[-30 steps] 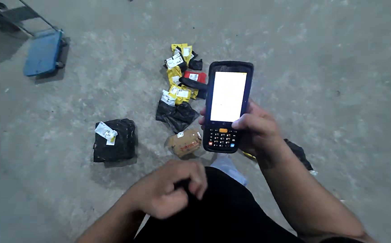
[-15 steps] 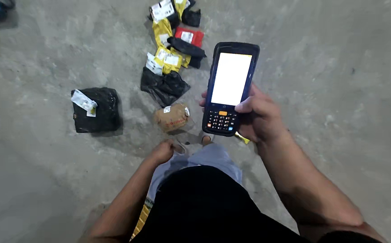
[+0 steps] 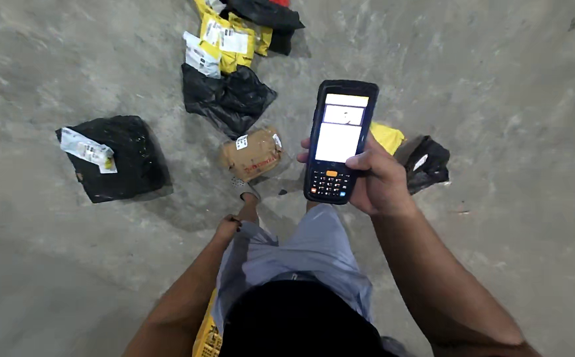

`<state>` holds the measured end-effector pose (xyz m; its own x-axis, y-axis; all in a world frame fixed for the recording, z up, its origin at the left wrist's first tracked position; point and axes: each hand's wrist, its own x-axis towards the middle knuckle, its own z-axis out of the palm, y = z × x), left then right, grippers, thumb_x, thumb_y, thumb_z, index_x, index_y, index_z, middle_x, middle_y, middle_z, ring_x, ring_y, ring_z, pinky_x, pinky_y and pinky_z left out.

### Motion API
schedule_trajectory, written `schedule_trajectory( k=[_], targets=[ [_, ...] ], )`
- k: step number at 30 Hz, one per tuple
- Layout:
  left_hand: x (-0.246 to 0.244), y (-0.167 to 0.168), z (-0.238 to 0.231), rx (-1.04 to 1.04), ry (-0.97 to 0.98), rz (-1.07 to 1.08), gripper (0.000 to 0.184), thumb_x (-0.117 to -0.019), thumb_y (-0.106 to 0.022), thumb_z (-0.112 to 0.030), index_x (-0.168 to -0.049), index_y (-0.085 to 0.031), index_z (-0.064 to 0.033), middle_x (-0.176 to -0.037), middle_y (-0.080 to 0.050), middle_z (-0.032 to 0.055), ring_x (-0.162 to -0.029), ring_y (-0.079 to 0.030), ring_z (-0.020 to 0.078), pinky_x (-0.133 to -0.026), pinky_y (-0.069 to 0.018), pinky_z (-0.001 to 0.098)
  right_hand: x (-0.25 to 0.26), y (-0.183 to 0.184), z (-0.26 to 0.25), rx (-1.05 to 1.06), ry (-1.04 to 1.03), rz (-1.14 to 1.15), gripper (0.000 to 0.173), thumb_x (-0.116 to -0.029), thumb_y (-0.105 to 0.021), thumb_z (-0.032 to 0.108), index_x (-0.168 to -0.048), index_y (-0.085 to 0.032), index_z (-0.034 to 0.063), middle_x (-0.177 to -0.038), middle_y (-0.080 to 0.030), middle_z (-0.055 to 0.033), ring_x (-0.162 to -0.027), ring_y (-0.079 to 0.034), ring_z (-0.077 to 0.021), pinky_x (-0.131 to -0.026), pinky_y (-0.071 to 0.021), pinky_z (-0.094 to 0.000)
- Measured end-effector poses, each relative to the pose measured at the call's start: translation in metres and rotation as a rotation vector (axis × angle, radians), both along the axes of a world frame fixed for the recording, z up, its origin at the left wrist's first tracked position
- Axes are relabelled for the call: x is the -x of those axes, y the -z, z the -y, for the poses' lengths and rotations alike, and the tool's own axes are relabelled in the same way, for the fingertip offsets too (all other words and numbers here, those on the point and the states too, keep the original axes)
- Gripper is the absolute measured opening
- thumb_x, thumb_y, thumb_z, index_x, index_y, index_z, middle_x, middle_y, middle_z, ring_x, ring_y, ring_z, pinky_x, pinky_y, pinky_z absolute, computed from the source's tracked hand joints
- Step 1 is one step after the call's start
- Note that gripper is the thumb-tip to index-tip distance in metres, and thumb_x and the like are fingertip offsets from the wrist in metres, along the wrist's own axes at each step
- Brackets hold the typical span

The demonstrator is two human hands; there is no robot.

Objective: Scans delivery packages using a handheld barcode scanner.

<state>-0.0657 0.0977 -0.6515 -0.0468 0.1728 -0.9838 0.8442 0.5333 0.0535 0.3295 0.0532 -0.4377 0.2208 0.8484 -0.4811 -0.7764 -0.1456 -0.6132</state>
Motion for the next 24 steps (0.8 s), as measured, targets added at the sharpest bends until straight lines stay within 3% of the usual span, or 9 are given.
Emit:
schedule_trajectory(
  k=[2, 4, 5, 8, 12, 14, 19, 22, 24],
  targets=[
    [0.01, 0.033, -0.013, 0.001, -0.029, -0.038, 0.028, -0.1039, -0.05, -0.014, -0.129, -0.059, -0.0033, -0.115, -0.068, 0.014, -0.092, -0.065, 0.0219, -0.077, -0.0536, 0.0405, 0.011, 0.04, -0.004, 0.084, 0.0, -0.01, 0.061, -0.096, -0.049, 0.037, -0.151, -0.029, 0.018, -0.133, -0.06, -0.0214, -0.107, -0.069, -0.0361, -0.083, -0.0614, -0.05],
    [0.015, 0.07, -0.021, 0.018, -0.023, -0.048, 0.03, -0.1053, -0.049, -0.017, -0.131, -0.058, -0.0038, -0.116, -0.067, 0.0138, -0.094, -0.066, 0.0217, -0.079, -0.0546, 0.0403, 0.025, 0.083, -0.003, 0.169, 0.019, -0.044, 0.069, -0.0962, -0.047, 0.066, -0.145, -0.044, 0.0171, -0.13, -0.064, -0.018, -0.102, -0.071, -0.0326, -0.079, -0.0622, -0.0469],
    [0.016, 0.089, -0.023, 0.023, -0.017, -0.05, 0.031, -0.1055, -0.049, -0.018, -0.132, -0.058, -0.0036, -0.117, -0.067, 0.014, -0.095, -0.066, 0.022, -0.079, -0.0546, 0.0401, 0.034, 0.103, 0.0, 0.213, 0.03, -0.078, 0.068, -0.0976, -0.041, 0.069, -0.143, -0.048, 0.0179, -0.129, -0.065, -0.0163, -0.102, -0.07, -0.0312, -0.079, -0.0622, -0.046],
    [0.009, 0.151, -0.03, 0.022, 0.042, -0.066, 0.031, -0.106, -0.051, -0.02, -0.13, -0.06, -0.0029, -0.118, -0.066, 0.0156, -0.096, -0.065, 0.0228, -0.083, -0.0536, 0.0407, 0.07, 0.166, 0.016, 0.392, 0.097, -0.207, 0.06, -0.1043, -0.029, 0.061, -0.141, -0.052, 0.0186, -0.124, -0.068, -0.016, -0.102, -0.071, -0.0296, -0.079, -0.0628, -0.0448],
    [-0.003, 0.235, -0.038, -0.071, 0.07, -0.064, 0.036, -0.1061, -0.053, -0.024, -0.132, -0.057, 0.0002, -0.121, -0.064, 0.0232, -0.105, -0.063, 0.0333, -0.091, -0.0519, 0.0533, 0.123, 0.248, 0.054, 0.536, 0.11, -0.44, 0.061, -0.1072, -0.025, 0.053, -0.144, -0.043, 0.0076, -0.124, -0.064, -0.0241, -0.1, -0.07, -0.0352, -0.084, -0.0611, -0.0501],
    [-0.01, 0.274, -0.05, -0.19, -0.032, -0.104, 0.045, -0.1039, -0.055, -0.027, -0.139, -0.052, 0.0013, -0.129, -0.061, 0.026, -0.116, -0.062, 0.0379, -0.098, -0.0507, 0.0572, 0.146, 0.274, 0.067, 0.622, 0.083, -0.532, 0.059, -0.1079, -0.024, 0.05, -0.144, -0.041, 0.0061, -0.122, -0.065, -0.0234, -0.097, -0.071, -0.0352, -0.079, -0.0624, -0.05],
    [-0.033, 0.364, -0.113, -0.457, -0.244, -0.305, 0.077, -0.0972, -0.059, -0.056, -0.152, -0.042, -0.005, -0.143, -0.053, 0.0266, -0.131, -0.054, 0.0413, -0.106, -0.0461, 0.0602, 0.175, 0.31, 0.079, 0.851, 0.047, -0.639, 0.061, -0.1103, -0.016, 0.049, -0.144, -0.045, 0.0071, -0.12, -0.066, -0.0248, -0.096, -0.071, -0.0375, -0.076, -0.0614, -0.0498],
    [-0.045, 0.4, -0.152, -0.435, -0.107, -0.277, 0.084, -0.098, -0.053, -0.064, -0.155, -0.037, -0.0047, -0.148, -0.05, 0.0263, -0.136, -0.05, 0.0405, -0.11, -0.0435, 0.0604, 0.175, 0.33, 0.089, 0.869, 0.05, -0.619, 0.062, -0.1102, -0.015, 0.048, -0.143, -0.046, 0.0062, -0.119, -0.067, -0.0251, -0.095, -0.071, -0.0374, -0.076, -0.0615, -0.0493],
    [-0.068, 0.404, -0.162, -0.5, 0.22, -0.264, 0.078, -0.0977, -0.055, -0.057, -0.154, -0.041, -0.0043, -0.15, -0.047, 0.0261, -0.138, -0.047, 0.042, -0.111, -0.041, 0.0607, 0.17, 0.345, 0.098, 0.861, 0.059, -0.584, 0.06, -0.11, -0.017, 0.047, -0.142, -0.047, 0.0058, -0.119, -0.067, -0.0246, -0.095, -0.072, -0.0362, -0.077, -0.0618, -0.0488]
  ],
)
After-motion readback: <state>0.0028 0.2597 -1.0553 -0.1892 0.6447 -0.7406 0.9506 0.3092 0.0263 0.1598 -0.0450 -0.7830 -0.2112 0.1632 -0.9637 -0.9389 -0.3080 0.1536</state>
